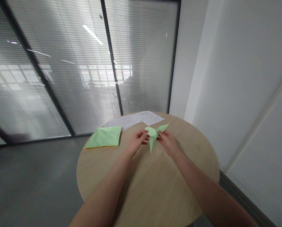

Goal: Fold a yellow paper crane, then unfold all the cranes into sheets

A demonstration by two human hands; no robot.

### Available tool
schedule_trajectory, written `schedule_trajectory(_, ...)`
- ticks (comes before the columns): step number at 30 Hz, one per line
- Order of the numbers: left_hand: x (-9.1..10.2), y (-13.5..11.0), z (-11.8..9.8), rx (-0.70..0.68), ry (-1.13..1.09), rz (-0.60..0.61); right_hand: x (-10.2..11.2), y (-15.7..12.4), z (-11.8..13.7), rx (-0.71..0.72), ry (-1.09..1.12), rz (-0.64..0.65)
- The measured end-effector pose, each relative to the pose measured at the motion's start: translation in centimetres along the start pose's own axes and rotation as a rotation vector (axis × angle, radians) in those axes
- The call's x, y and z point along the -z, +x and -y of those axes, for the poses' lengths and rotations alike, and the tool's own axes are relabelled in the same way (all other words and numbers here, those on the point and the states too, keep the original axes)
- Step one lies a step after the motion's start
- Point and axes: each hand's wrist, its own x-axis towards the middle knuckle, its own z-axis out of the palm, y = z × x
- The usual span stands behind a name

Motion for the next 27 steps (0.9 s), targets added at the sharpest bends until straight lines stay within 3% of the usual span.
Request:
schedule_trajectory(7, 0.0, 0.2, -0.1, -0.051, 0.026, -0.016, -0.2, -0.4, 0.3, -0.048, -0.004, 0.02)
schedule_trajectory(14, 0.4, 0.5, -0.2, -0.196, 0.061, -0.057, 0.4, 0.1, -0.8, -0.169, 0.203, -0.014)
schedule_trajectory(21, -0.3, -0.4, -0.7, -0.528, 0.525, -0.186, 0.5, -0.1, -1.3, -0.252, 0.354, 0.058)
schedule_trajectory(27, -0.7, -1.0, -1.1, -0.794, 0.777, -0.21, 0.6, 0.0, -1.1, -0.292, 0.342, 0.077)
